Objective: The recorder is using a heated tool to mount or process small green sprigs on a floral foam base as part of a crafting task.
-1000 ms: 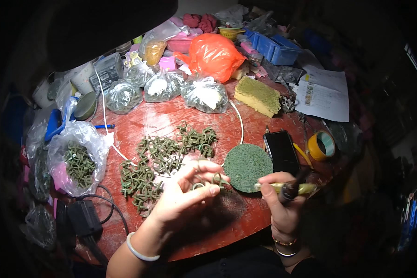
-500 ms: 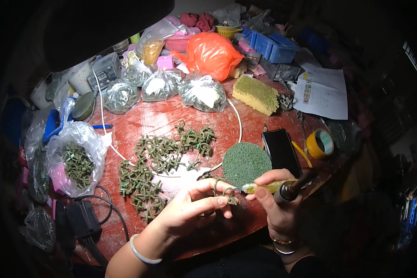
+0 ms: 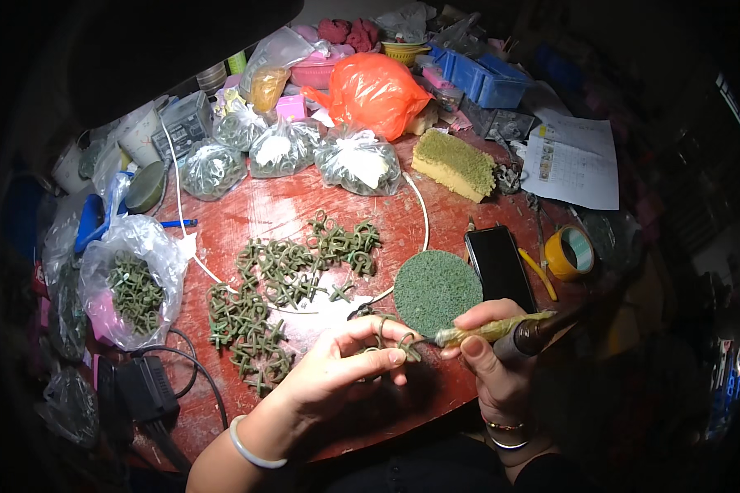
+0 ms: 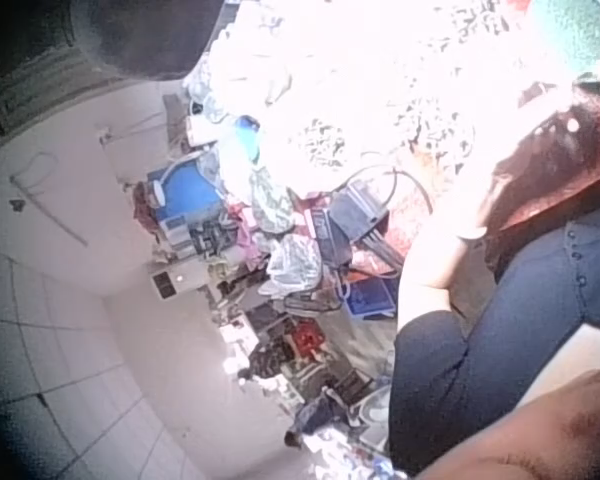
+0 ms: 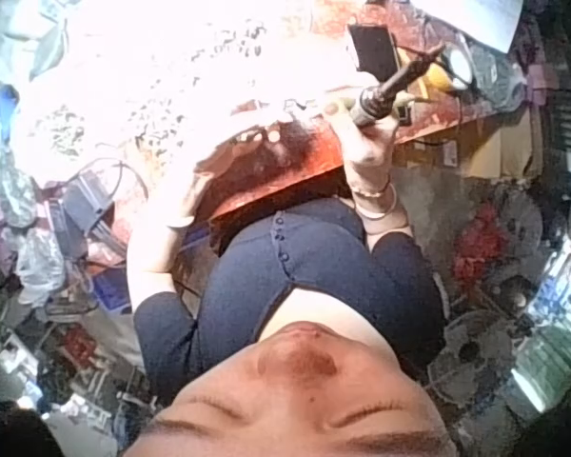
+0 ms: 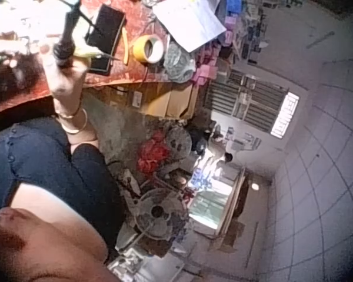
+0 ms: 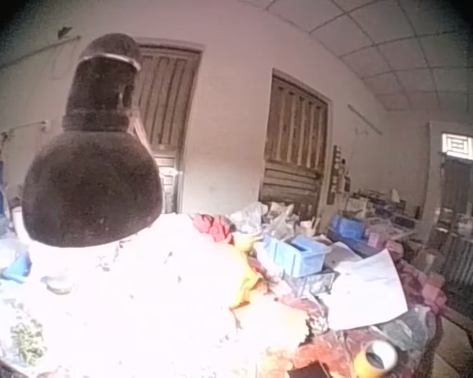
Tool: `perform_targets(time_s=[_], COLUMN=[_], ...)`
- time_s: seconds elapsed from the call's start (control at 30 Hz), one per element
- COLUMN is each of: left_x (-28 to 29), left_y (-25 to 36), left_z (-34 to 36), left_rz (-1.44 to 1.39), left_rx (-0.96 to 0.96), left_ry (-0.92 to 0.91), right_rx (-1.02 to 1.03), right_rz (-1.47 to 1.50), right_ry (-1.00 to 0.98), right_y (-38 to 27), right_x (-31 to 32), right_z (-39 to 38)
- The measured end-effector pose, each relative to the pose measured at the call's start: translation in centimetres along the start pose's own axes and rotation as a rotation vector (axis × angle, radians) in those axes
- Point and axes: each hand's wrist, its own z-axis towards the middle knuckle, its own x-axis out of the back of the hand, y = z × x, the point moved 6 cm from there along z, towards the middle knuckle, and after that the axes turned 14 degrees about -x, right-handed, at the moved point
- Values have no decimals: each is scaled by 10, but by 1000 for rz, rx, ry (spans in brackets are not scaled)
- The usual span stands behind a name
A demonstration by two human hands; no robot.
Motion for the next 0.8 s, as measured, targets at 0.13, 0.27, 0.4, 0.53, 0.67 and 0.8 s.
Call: perform_targets(time_s=[0.13,0.27,0.4,0.53,0.67,0.8], left_x=[-3,-6,-5,-8,-8,-6], left_y=[10,27,31,37,34,29], left_z=[2,6,5,2,5,5], left_rz=[170,483,684,768,719,586], left_rx=[-140,-487,-538,-564,-582,-454], left_ry=[62,3,38,43,-9,-6], right_rx=[60,138,229,173,118,136], right_rz=[-190,-292,-472,-315,-290,-173], right_ry=[66,-63,117,-8,76,-4], right_y=[6,-1,-3,-2,5,4], right_x=[8,-1,7,4,13,11], right_z=[1,2,1,0,0,-2])
